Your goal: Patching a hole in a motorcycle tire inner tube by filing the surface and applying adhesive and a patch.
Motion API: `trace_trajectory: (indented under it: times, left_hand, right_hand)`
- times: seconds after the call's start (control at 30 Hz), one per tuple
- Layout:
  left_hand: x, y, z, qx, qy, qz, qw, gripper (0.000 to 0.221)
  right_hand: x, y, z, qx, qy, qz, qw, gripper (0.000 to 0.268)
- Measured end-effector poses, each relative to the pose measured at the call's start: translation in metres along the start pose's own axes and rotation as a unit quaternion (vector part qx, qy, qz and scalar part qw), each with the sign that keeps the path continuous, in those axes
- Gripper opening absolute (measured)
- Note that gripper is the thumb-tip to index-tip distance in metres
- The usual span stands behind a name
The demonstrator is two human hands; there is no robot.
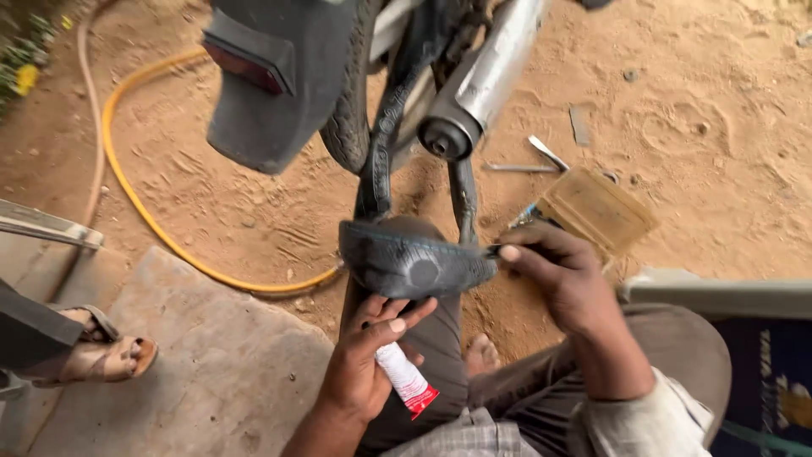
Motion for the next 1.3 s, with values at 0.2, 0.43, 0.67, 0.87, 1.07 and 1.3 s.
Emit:
trace_trajectory:
  times: [0.2, 0.43, 0.67, 0.87, 1.07, 1.3]
  left_hand:
    - [-0.009, 0.037, -0.013, -0.020, -0.001, 0.046, 0.999, 0.048]
    - [-0.003, 0.075, 0.005, 0.029, 0.006, 0.073, 0.997, 0.022]
    - [0.048, 0.092, 0.051, 0.101, -0.002, -0.042, 0.994, 0.022]
    - [0.029, 0.107, 0.044, 0.086, 0.004, -0.052, 0.995, 0.027]
    - [0.040, 0.108, 0.057, 0.072, 0.013, -0.024, 0.997, 0.021]
    - [0.031, 0.106, 0.049, 0.017, 0.086, -0.033, 0.996, 0.027]
  right_hand:
    - [-0.025, 0.023, -0.011, -0.009, 0.188, 0.032, 0.982, 0.015]
    - [-0.005, 0.005, -0.042, -0.064, 0.264, -0.020, 0.962, 0.012]
    - [-0.020, -0.001, -0.096, -0.182, 0.278, -0.015, 0.943, 0.013]
    - [-0.028, 0.000, -0.107, -0.173, 0.271, -0.021, 0.947, 0.012]
    - [-0.039, -0.001, -0.112, -0.183, 0.277, -0.028, 0.943, 0.014]
    - [-0.049, 0.000, -0.107, -0.178, 0.280, -0.028, 0.943, 0.014]
Point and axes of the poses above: each hand's wrist, its own y-axis towards the middle knuckle, its own x-axis out of the back of the hand, z = x × y, the point moved 5 cm from there along y, towards the middle knuckle, and after that the axes turned 7 degrees about -y, right-handed, at the moved point
